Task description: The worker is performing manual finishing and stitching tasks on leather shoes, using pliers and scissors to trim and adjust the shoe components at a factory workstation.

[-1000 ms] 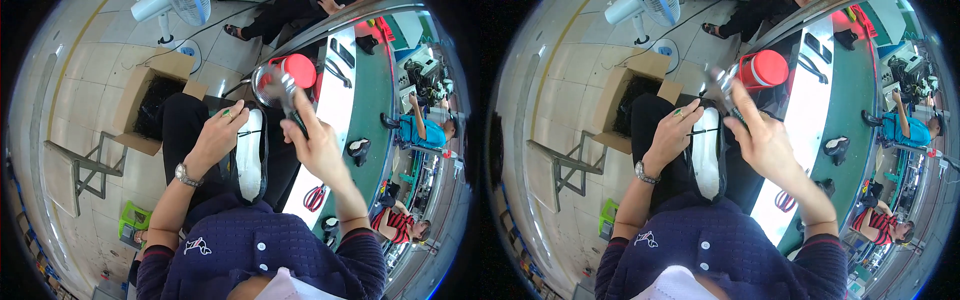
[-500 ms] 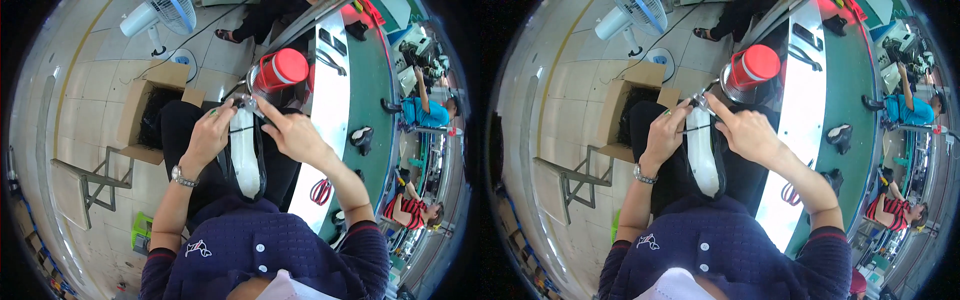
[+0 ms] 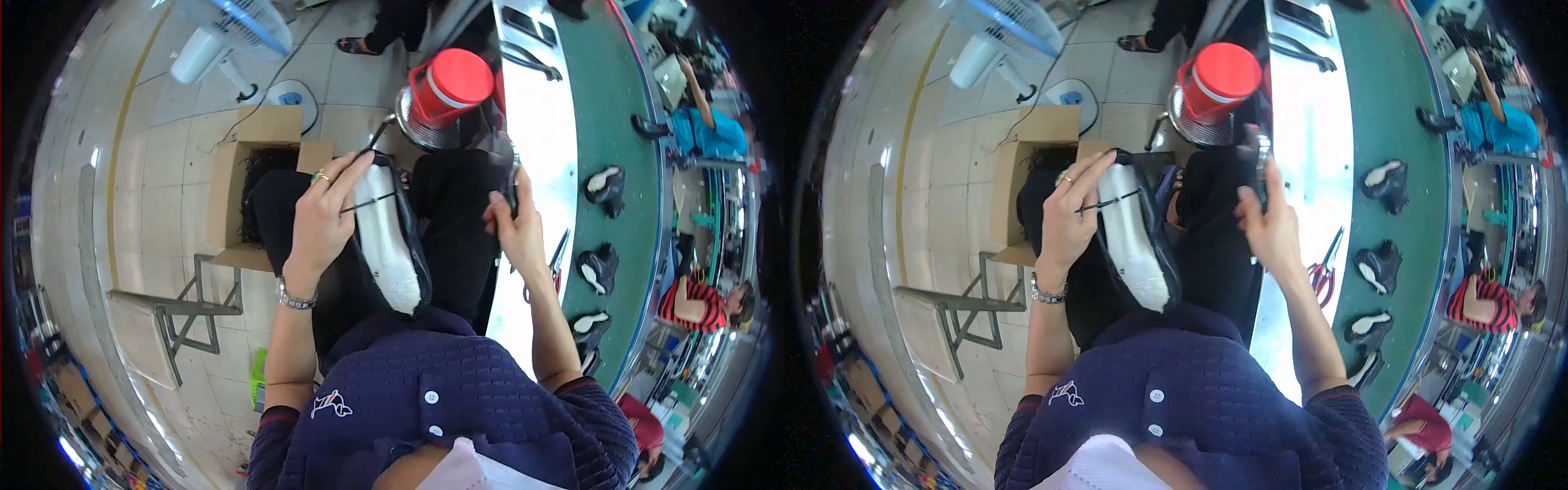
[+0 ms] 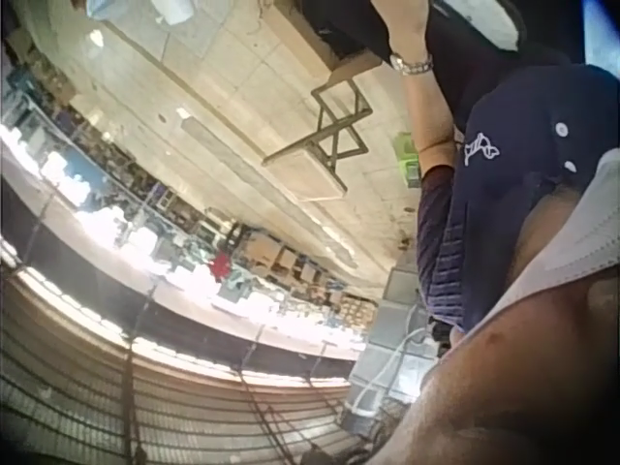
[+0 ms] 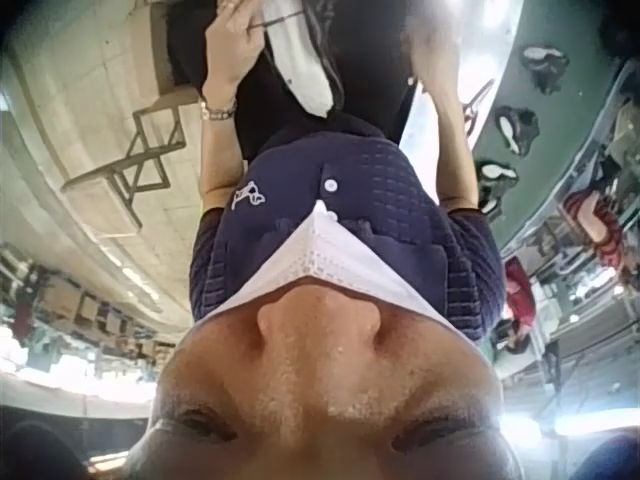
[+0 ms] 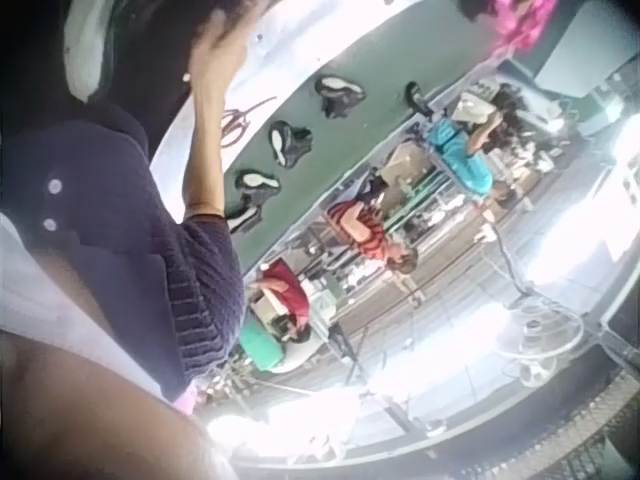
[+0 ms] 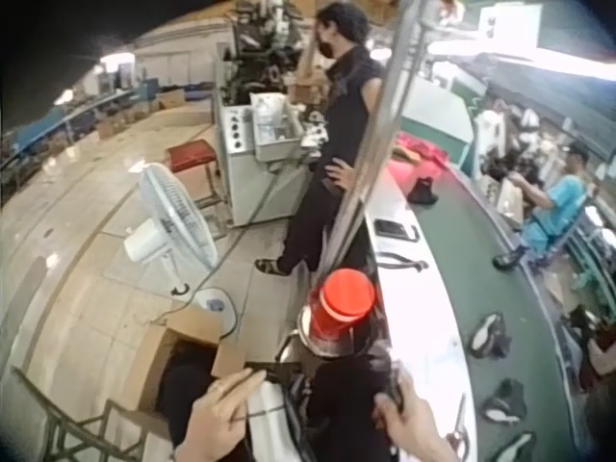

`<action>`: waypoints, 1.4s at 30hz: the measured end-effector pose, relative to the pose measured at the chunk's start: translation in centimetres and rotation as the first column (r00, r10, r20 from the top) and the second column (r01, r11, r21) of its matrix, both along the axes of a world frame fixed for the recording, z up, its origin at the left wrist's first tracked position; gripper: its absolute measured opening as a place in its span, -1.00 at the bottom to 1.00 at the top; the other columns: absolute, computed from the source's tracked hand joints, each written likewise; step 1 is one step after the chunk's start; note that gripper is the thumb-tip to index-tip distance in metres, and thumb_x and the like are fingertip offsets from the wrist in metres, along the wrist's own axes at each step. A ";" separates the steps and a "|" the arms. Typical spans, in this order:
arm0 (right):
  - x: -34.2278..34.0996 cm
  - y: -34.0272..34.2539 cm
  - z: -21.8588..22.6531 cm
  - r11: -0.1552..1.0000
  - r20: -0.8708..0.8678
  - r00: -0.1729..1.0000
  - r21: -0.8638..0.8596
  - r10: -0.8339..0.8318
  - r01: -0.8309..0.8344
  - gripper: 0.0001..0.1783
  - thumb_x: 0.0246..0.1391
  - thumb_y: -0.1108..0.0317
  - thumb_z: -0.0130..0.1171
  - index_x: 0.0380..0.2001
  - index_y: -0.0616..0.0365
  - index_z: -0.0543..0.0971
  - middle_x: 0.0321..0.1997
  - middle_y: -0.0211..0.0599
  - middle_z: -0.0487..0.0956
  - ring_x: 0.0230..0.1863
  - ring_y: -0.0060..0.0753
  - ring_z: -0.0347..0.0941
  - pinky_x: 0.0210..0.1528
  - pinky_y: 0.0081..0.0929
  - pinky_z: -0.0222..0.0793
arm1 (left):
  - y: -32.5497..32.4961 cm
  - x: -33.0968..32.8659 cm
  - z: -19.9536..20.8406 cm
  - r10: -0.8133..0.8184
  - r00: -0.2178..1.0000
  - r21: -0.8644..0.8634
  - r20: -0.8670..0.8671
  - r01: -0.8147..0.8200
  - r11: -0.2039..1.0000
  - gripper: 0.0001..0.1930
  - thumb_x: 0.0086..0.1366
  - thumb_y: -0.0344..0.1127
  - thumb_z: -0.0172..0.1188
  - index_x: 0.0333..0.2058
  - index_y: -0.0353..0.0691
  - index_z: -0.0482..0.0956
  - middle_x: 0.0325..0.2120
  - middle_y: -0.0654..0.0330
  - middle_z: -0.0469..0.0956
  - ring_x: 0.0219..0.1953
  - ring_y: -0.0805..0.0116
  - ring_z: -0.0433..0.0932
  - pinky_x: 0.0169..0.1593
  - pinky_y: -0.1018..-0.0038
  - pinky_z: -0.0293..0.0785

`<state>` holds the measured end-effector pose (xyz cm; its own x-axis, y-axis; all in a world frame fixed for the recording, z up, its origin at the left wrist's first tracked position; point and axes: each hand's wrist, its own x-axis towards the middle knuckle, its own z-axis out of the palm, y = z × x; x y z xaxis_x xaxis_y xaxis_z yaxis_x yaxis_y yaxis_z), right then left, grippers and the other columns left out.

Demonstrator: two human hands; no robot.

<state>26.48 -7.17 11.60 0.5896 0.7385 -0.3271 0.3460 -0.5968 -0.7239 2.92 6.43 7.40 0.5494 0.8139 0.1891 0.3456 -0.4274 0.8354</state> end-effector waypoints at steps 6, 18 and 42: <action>9.9 -7.1 -10.0 0.976 0.439 0.888 -0.091 -0.141 0.200 -0.28 0.17 0.23 0.08 0.31 0.20 0.09 0.02 0.23 0.45 -0.01 0.20 0.42 0.06 -0.07 0.30 | 0.5 0.9 1.8 -0.038 0.997 0.136 -0.069 0.047 0.990 -0.32 -0.14 -0.74 -0.14 -0.01 -0.15 0.59 0.01 0.12 0.54 -0.34 0.45 0.49 -0.33 0.61 0.36; 5.7 -24.3 -10.4 0.885 0.501 0.816 -0.184 -0.289 0.427 -0.51 -0.07 0.31 0.35 -0.12 0.34 0.43 -0.44 -0.15 0.58 -0.45 -0.30 0.50 -0.30 -0.38 0.43 | -0.5 1.4 0.9 0.157 0.978 0.134 -0.135 -0.139 0.981 -0.41 -0.01 -0.73 -0.09 0.04 -0.23 0.54 -0.04 0.00 0.57 -0.52 0.48 0.42 -0.31 0.58 0.39; -4.3 -5.1 -1.8 0.975 -0.872 0.489 -0.125 -0.021 -0.181 -0.22 0.14 -0.48 -0.41 -0.52 0.08 0.33 -0.79 -0.44 0.23 -0.84 -0.51 0.12 -0.79 -0.55 0.04 | -7.7 2.4 -4.2 0.232 0.933 -0.134 0.274 -0.202 0.970 -0.15 0.26 -0.15 0.11 0.31 -0.51 -0.15 0.34 -0.22 -0.09 0.41 -0.01 -0.11 0.40 0.31 -0.18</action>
